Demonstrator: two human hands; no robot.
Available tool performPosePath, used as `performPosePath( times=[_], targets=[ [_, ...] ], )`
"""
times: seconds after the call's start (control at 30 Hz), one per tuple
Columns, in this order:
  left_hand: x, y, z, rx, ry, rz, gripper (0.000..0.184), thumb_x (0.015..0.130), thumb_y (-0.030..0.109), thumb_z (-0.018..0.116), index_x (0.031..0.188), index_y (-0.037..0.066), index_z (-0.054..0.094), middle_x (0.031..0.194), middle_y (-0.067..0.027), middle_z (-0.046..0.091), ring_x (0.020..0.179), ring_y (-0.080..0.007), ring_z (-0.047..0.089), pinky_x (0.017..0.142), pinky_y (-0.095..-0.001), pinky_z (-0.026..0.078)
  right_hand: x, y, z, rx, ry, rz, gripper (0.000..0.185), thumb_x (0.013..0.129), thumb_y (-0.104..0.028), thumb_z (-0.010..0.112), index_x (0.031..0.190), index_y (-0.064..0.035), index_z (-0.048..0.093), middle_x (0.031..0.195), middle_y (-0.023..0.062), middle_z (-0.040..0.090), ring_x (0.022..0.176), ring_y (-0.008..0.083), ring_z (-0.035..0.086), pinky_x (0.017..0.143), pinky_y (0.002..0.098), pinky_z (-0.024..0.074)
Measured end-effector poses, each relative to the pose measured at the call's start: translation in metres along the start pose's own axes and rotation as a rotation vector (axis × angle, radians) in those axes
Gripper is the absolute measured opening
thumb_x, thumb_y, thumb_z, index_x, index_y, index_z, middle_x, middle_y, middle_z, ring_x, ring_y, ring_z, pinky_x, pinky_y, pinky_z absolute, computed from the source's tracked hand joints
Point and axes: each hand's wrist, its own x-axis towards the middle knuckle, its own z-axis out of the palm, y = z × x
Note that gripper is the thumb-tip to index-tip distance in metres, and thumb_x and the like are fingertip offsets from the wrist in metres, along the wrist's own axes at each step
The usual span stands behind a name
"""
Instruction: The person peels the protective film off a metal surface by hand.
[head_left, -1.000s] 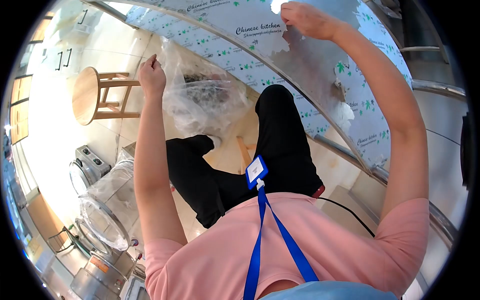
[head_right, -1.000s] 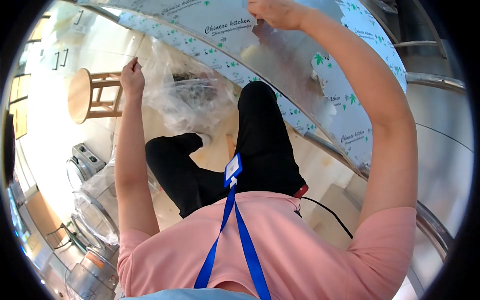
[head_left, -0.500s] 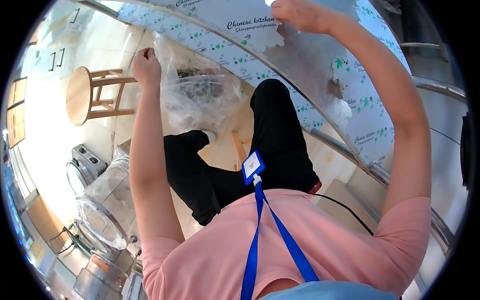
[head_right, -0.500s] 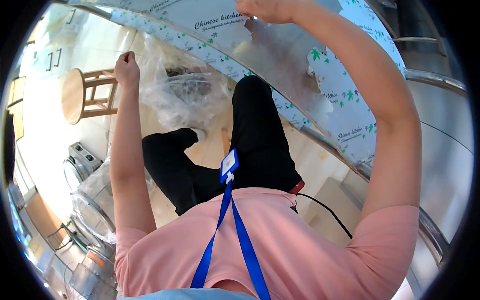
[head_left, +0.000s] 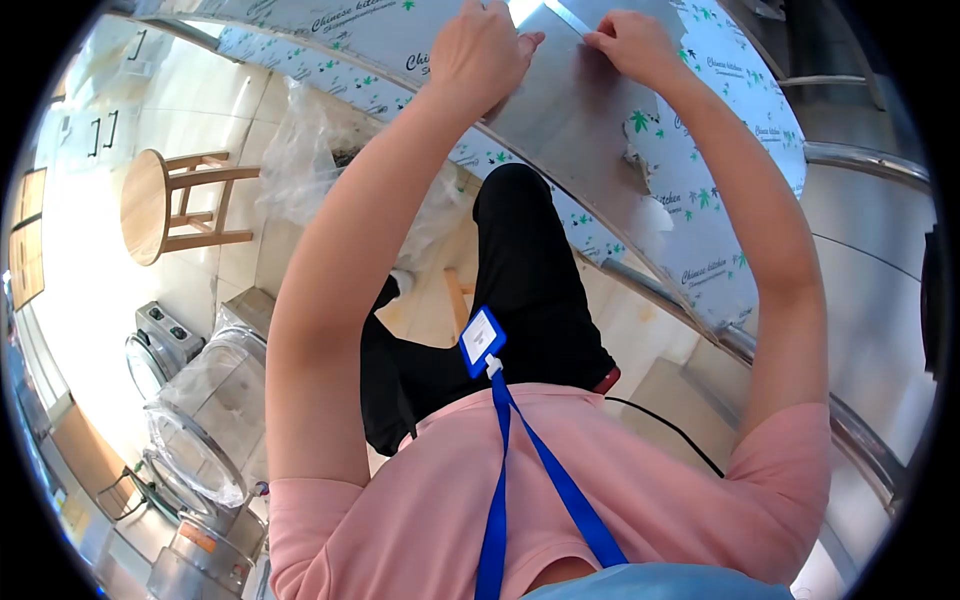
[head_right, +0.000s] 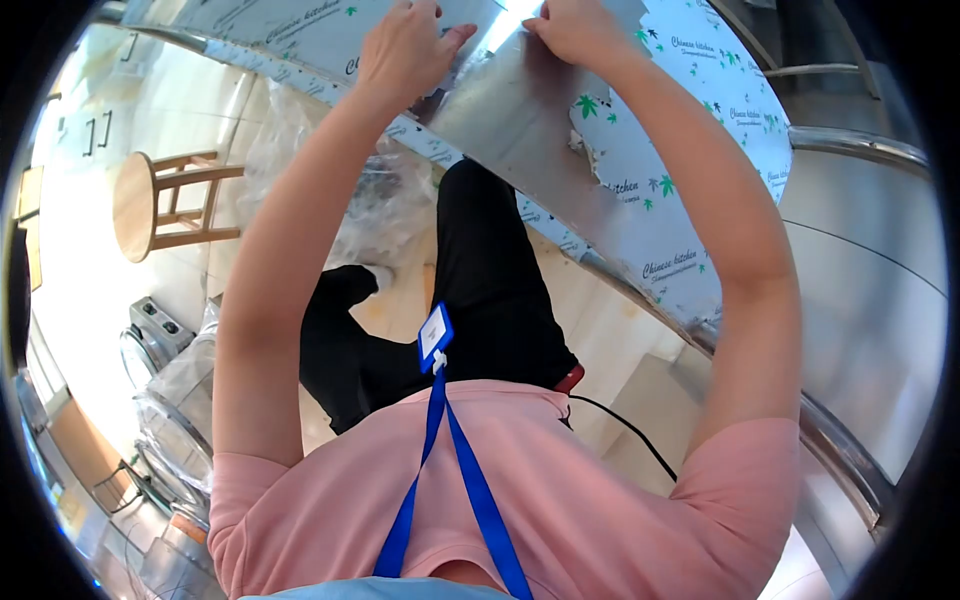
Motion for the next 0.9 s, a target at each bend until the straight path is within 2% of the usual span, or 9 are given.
performPosePath(
  times=[0.1,0.2,0.3,0.4,0.5,0.6,0.7,0.8,0.9],
  targets=[
    [0.013,-0.004,0.010,0.045,-0.101,-0.004,0.024,0.084,0.019,0.061,0.086,-0.004,0.067,0.082,-0.0231,0.067,0.082,-0.0395,0.067,0.074,-0.0483,0.053,0.006,-0.002,-0.001,0.005,-0.033,-0.004,0.026,0.089,-0.029,0.063,0.087,-0.0033,0.068,0.088,0.0144,0.069,0.086,0.0342,0.065,0.077,0.0425,0.0506],
    [0.021,-0.010,0.011,0.079,-0.289,-0.002,0.020,0.083,0.013,0.056,0.079,-0.002,0.069,0.081,-0.0249,0.067,0.082,-0.0397,0.067,0.075,-0.0492,0.053,0.010,-0.008,0.002,0.038,-0.093,-0.003,0.019,0.083,-0.017,0.060,0.081,0.0004,0.067,0.076,0.0197,0.064,0.078,0.0406,0.063,0.073,0.0473,0.0514],
    [0.032,-0.014,0.017,0.093,-0.373,0.051,0.030,0.087,0.027,0.059,0.093,0.001,0.071,0.097,-0.0210,0.068,0.093,-0.0374,0.065,0.079,-0.0453,0.052,0.006,-0.011,0.003,-0.185,-0.010,-0.078,0.022,0.090,-0.026,0.060,0.091,-0.0055,0.070,0.093,0.0146,0.069,0.088,0.0344,0.065,0.079,0.0427,0.0513],
    [0.021,-0.023,0.029,-0.069,-0.259,-0.072,0.020,0.081,0.012,0.054,0.076,0.001,0.069,0.086,-0.0263,0.067,0.082,-0.0426,0.065,0.075,-0.0501,0.053,0.007,0.001,0.026,-0.427,0.006,-0.198,0.024,0.091,-0.025,0.057,0.105,-0.0095,0.070,0.099,0.0157,0.069,0.093,0.0347,0.065,0.083,0.0441,0.0510],
    [0.028,-0.049,0.049,-0.073,-0.258,0.033,0.023,0.083,0.016,0.053,0.076,0.001,0.069,0.085,-0.0252,0.067,0.080,-0.0457,0.064,0.075,-0.0519,0.051,-0.006,0.003,0.033,-0.292,0.112,-0.466,0.020,0.083,-0.016,0.056,0.079,0.0019,0.064,0.074,0.0214,0.063,0.073,0.0406,0.063,0.068,0.0484,0.0514],
    [0.029,-0.057,0.052,-0.070,-0.088,0.094,0.024,0.085,0.018,0.051,0.081,0.001,0.068,0.085,-0.0251,0.066,0.082,-0.0465,0.062,0.077,-0.0535,0.049,-0.009,-0.004,0.029,-0.242,0.338,-0.501,0.019,0.083,-0.014,0.053,0.081,0.0031,0.062,0.071,0.0232,0.062,0.072,0.0396,0.063,0.066,0.0485,0.0513],
    [0.036,-0.042,0.030,-0.033,-0.457,0.109,0.027,0.089,0.021,0.050,0.089,-0.001,0.065,0.091,-0.0267,0.064,0.090,-0.0467,0.060,0.079,-0.0532,0.047,-0.018,-0.031,0.024,0.044,0.202,-0.095,0.022,0.085,-0.015,0.054,0.091,0.0036,0.064,0.077,0.0244,0.064,0.079,0.0409,0.064,0.071,0.0485,0.0516],
    [0.034,-0.050,0.037,0.099,-0.227,0.287,0.031,0.090,0.023,0.048,0.092,-0.005,0.063,0.093,-0.0239,0.065,0.089,-0.0423,0.061,0.077,-0.0496,0.047,-0.022,-0.052,0.032,0.370,0.240,0.091,0.026,0.086,-0.017,0.054,0.097,0.0027,0.066,0.086,0.0261,0.066,0.087,0.0414,0.065,0.077,0.0488,0.0509],
    [0.039,-0.022,0.001,0.163,-0.474,0.099,0.035,0.091,0.034,0.056,0.095,0.002,0.069,0.094,-0.0193,0.068,0.089,-0.0361,0.065,0.079,-0.0435,0.049,-0.027,-0.055,0.038,0.473,0.206,0.081,0.028,0.085,-0.021,0.055,0.103,-0.0020,0.067,0.094,0.0241,0.068,0.092,0.0418,0.064,0.082,0.0479,0.0502]
  ],
)
